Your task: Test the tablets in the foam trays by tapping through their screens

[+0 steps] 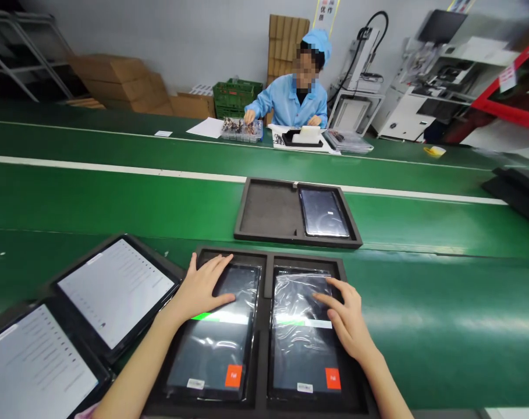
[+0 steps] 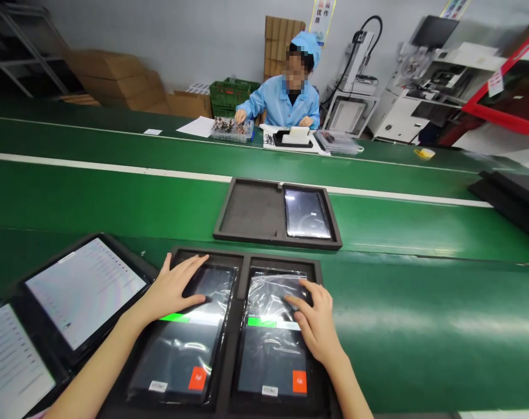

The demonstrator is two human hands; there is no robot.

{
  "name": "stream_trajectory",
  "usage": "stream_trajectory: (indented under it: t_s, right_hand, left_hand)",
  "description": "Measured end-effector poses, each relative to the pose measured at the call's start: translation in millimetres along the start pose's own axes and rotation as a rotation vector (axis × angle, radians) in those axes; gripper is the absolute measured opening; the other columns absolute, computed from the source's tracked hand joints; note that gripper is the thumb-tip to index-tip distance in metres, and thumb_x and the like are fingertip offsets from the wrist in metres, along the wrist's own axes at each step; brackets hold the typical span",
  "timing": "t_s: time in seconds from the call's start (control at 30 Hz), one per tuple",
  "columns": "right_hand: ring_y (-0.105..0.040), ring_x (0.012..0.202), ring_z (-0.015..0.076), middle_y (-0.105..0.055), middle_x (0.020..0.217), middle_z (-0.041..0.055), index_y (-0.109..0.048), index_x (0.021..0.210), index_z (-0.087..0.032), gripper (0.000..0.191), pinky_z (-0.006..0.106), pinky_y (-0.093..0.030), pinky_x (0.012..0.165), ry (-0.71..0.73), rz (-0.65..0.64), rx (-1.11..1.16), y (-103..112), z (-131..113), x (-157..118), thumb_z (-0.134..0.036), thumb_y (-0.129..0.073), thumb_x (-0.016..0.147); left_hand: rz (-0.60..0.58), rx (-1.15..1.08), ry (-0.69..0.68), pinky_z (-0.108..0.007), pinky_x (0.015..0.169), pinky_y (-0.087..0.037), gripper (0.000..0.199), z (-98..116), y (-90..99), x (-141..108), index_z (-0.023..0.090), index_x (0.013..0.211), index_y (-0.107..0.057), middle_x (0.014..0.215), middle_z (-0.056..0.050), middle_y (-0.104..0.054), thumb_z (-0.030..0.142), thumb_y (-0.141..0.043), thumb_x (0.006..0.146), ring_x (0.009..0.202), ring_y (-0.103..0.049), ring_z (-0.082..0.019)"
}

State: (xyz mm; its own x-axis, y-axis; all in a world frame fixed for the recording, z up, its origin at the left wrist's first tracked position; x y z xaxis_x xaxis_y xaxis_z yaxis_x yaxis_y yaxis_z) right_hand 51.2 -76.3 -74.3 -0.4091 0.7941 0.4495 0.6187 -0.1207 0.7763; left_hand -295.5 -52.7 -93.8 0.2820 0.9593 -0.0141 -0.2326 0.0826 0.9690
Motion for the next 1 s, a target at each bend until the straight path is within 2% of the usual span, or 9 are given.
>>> stream_trajectory:
  t_s: [0.1, 0.17, 0.33, 0.5, 0.63, 0.73, 0.83, 0.93, 1.0]
  right_hand:
    - [-0.045, 0.132, 0.0312, -0.049, 0.149, 0.0035, -0.080, 0.105, -0.034, 0.043, 0.059, -0.035, 0.113, 0.154, -0.070, 0.030, -7, -24, -7, -0.031, -0.037, 0.104]
    - [-0.047, 0.129, 0.0304, -0.052, 0.147, 0.0021, -0.082, 0.095, -0.033, 0.043, 0.059, -0.035, 0.112, 0.213, -0.056, 0.033, -5, -32, -8, -0.025, -0.040, 0.101]
    - [-0.052, 0.121, 0.0310, -0.062, 0.136, 0.0022, -0.081, 0.073, -0.031, 0.039, 0.062, -0.034, 0.109, 0.164, 0.061, -0.059, 4, -23, -5, -0.020, -0.047, 0.090]
    - [-0.057, 0.113, 0.0287, -0.065, 0.125, 0.0050, -0.082, 0.080, -0.031, 0.041, 0.056, -0.041, 0.101, 0.114, 0.175, -0.025, 16, 6, 3, -0.020, -0.045, 0.094]
    - [-0.060, 0.104, 0.0262, -0.067, 0.112, 0.0072, -0.080, 0.078, -0.027, 0.045, 0.047, -0.048, 0.090, 0.054, 0.218, 0.035, 28, 22, 10, -0.023, -0.042, 0.100]
    - [-0.060, 0.109, 0.0263, -0.066, 0.119, 0.0088, -0.080, 0.094, -0.026, 0.040, 0.046, -0.047, 0.091, 0.070, 0.031, -0.014, 19, 1, 13, -0.027, -0.041, 0.104]
    - [-0.051, 0.125, 0.0315, -0.058, 0.139, 0.0097, -0.075, 0.117, -0.030, 0.031, 0.053, -0.039, 0.105, 0.209, -0.177, -0.124, -2, -45, 8, -0.038, -0.049, 0.104]
    - [-0.048, 0.128, 0.0349, -0.053, 0.145, 0.0108, -0.070, 0.127, -0.031, 0.037, 0.059, -0.030, 0.112, 0.373, -0.194, -0.176, -18, -81, 3, -0.052, -0.051, 0.102]
    - [-0.049, 0.126, 0.0356, -0.052, 0.145, 0.0117, -0.068, 0.130, -0.032, 0.043, 0.059, -0.030, 0.111, 0.419, -0.212, -0.162, -30, -88, 0, -0.058, -0.047, 0.103]
  left_hand:
    - [-0.033, -0.001, -0.028, -0.081, 0.117, -0.002, 0.106, 7, -5.0, -9, 0.023, 0.166, -0.013, 0.161, -0.021, -0.039, 0.064, -0.066, 0.082, 0.147, -0.040, -0.042]
    - [-0.049, 0.026, -0.050, -0.083, 0.115, -0.003, 0.114, 14, -6.2, -11, 0.025, 0.166, -0.013, 0.162, -0.021, -0.037, 0.062, -0.072, 0.076, 0.150, -0.032, -0.046]
    - [-0.104, 0.034, -0.031, -0.085, 0.113, -0.001, 0.115, 22, -3.3, -8, 0.023, 0.165, -0.017, 0.161, -0.024, -0.036, 0.057, -0.076, 0.072, 0.151, -0.029, -0.048]
    - [-0.092, -0.072, -0.017, -0.083, 0.114, 0.005, 0.085, 16, 7.4, 8, 0.022, 0.161, -0.032, 0.156, -0.020, -0.047, 0.055, -0.059, 0.088, 0.145, -0.043, -0.042]
    - [-0.019, -0.098, 0.144, -0.082, 0.111, 0.013, 0.054, -19, 8.9, 9, 0.023, 0.148, -0.052, 0.148, -0.015, -0.058, 0.032, -0.034, 0.098, 0.138, -0.054, -0.036]
    - [0.008, -0.115, 0.197, -0.080, 0.117, 0.000, 0.061, -42, 5.5, 0, 0.027, 0.146, -0.054, 0.151, -0.010, -0.056, 0.018, -0.025, 0.094, 0.142, -0.051, -0.031]
    - [-0.023, -0.165, 0.137, -0.071, 0.122, -0.018, 0.066, -48, 0.8, -6, 0.028, 0.152, -0.048, 0.157, -0.007, -0.050, 0.016, -0.026, 0.091, 0.147, -0.045, -0.027]
    - [-0.037, -0.190, 0.105, -0.072, 0.121, -0.018, 0.067, -48, 1.2, -7, 0.028, 0.153, -0.046, 0.157, -0.007, -0.049, 0.017, -0.027, 0.090, 0.148, -0.043, -0.028]
    - [-0.056, -0.188, 0.107, -0.076, 0.119, -0.012, 0.067, -47, 1.3, -6, 0.029, 0.154, -0.045, 0.158, -0.007, -0.047, 0.017, -0.027, 0.090, 0.149, -0.042, -0.031]
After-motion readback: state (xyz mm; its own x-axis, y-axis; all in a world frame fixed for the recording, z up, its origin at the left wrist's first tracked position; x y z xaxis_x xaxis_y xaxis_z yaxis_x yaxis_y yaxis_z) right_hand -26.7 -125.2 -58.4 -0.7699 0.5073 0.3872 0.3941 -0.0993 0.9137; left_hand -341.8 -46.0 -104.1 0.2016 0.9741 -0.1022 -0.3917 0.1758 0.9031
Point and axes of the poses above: each hand's wrist, its own x-axis towards the middle knuckle, its own y-axis out of the back of the hand, z = x × y, the point moved 9 cm from there along x, towards the middle knuckle
